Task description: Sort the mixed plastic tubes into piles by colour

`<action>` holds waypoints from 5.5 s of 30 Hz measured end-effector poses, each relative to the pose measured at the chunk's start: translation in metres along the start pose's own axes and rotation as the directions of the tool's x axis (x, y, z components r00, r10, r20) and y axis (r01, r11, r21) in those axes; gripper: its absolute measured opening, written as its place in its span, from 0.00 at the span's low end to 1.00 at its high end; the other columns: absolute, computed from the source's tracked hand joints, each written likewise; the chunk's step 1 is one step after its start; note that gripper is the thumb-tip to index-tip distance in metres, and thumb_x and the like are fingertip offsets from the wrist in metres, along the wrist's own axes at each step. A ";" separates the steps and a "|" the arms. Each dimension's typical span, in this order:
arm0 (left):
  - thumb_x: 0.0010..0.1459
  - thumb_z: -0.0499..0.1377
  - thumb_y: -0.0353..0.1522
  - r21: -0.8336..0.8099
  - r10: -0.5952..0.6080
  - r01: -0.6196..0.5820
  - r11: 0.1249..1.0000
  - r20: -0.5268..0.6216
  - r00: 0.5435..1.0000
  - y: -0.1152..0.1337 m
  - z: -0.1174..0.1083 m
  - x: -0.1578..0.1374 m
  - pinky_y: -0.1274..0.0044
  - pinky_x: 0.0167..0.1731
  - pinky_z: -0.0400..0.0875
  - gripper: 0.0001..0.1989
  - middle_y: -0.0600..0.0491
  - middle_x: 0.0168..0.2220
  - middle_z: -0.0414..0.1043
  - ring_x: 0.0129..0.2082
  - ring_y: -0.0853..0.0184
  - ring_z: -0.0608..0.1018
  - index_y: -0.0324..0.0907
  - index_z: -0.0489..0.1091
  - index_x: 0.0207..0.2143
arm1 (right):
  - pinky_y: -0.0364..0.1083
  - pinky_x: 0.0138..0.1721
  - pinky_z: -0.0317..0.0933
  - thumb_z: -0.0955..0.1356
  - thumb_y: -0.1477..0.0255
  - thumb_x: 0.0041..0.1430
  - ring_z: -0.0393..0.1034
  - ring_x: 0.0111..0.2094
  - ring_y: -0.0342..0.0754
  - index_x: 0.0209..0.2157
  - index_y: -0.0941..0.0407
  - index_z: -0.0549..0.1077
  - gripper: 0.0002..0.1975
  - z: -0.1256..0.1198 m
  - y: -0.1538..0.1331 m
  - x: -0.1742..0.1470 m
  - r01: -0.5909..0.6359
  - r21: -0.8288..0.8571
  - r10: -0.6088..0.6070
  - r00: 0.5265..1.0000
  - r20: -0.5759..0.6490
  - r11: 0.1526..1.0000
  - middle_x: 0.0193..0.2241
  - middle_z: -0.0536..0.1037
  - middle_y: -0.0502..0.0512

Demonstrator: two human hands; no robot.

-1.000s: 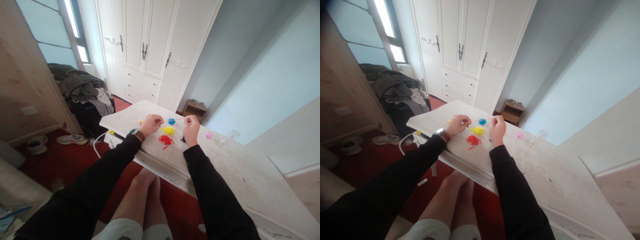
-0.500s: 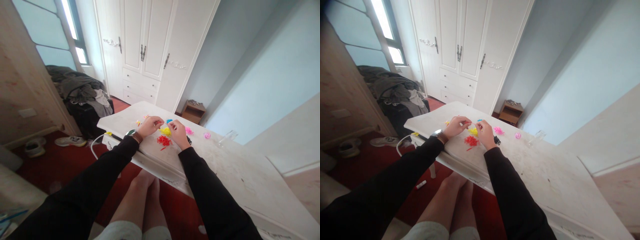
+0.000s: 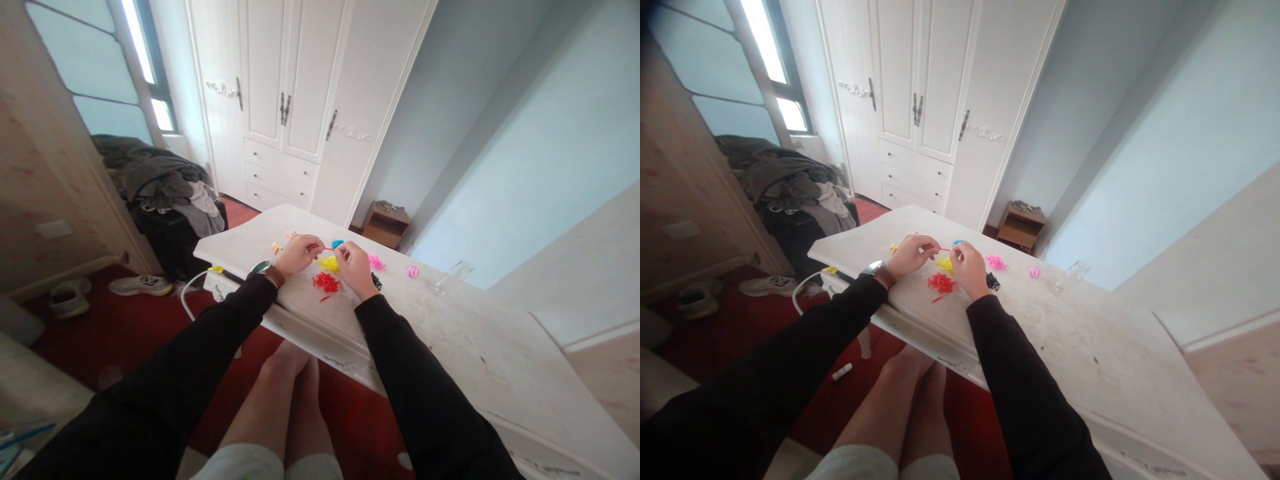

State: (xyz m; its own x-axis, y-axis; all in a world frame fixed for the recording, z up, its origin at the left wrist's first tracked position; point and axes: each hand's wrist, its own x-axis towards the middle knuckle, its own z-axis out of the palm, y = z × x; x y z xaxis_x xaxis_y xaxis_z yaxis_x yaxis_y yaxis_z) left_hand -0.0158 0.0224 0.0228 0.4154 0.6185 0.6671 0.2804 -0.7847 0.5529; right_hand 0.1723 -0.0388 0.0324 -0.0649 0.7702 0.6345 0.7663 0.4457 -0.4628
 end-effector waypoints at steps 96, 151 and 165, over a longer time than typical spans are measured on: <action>0.59 0.65 0.40 -0.075 -0.018 0.019 0.997 0.012 1.000 -0.007 0.003 0.000 0.79 0.29 0.66 0.13 0.53 0.24 0.75 0.24 0.71 0.74 0.39 0.76 0.30 | 0.46 0.38 0.61 0.68 0.74 0.63 0.71 0.33 0.47 0.34 0.57 0.79 0.06 -0.004 0.002 0.008 0.113 0.045 -0.120 0.975 0.188 0.993 0.32 0.79 0.54; 0.63 0.60 0.38 -0.137 -0.035 0.039 0.990 0.035 0.999 0.001 0.001 -0.001 0.79 0.28 0.68 0.14 0.53 0.27 0.73 0.22 0.72 0.76 0.39 0.73 0.29 | 0.45 0.33 0.54 0.64 0.74 0.62 0.63 0.28 0.45 0.24 0.55 0.70 0.11 -0.002 0.003 0.009 0.073 0.027 -0.075 0.991 0.114 0.997 0.24 0.72 0.50; 0.59 0.56 0.28 -0.065 0.005 -0.006 0.998 -0.011 1.000 -0.011 0.001 0.001 0.78 0.28 0.65 0.08 0.53 0.28 0.67 0.26 0.71 0.71 0.40 0.68 0.26 | 0.48 0.31 0.49 0.63 0.78 0.58 0.57 0.27 0.47 0.21 0.52 0.57 0.14 -0.032 0.010 0.020 -0.101 -0.137 0.050 0.940 -0.338 0.985 0.23 0.63 0.50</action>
State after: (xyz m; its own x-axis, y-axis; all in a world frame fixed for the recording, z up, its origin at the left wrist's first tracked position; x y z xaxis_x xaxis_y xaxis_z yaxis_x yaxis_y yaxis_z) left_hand -0.0176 0.0311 0.0169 0.4072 0.6147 0.6755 0.2212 -0.7839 0.5801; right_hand 0.1995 -0.0333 0.0604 0.1930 0.5919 0.7826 0.8494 0.2985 -0.4352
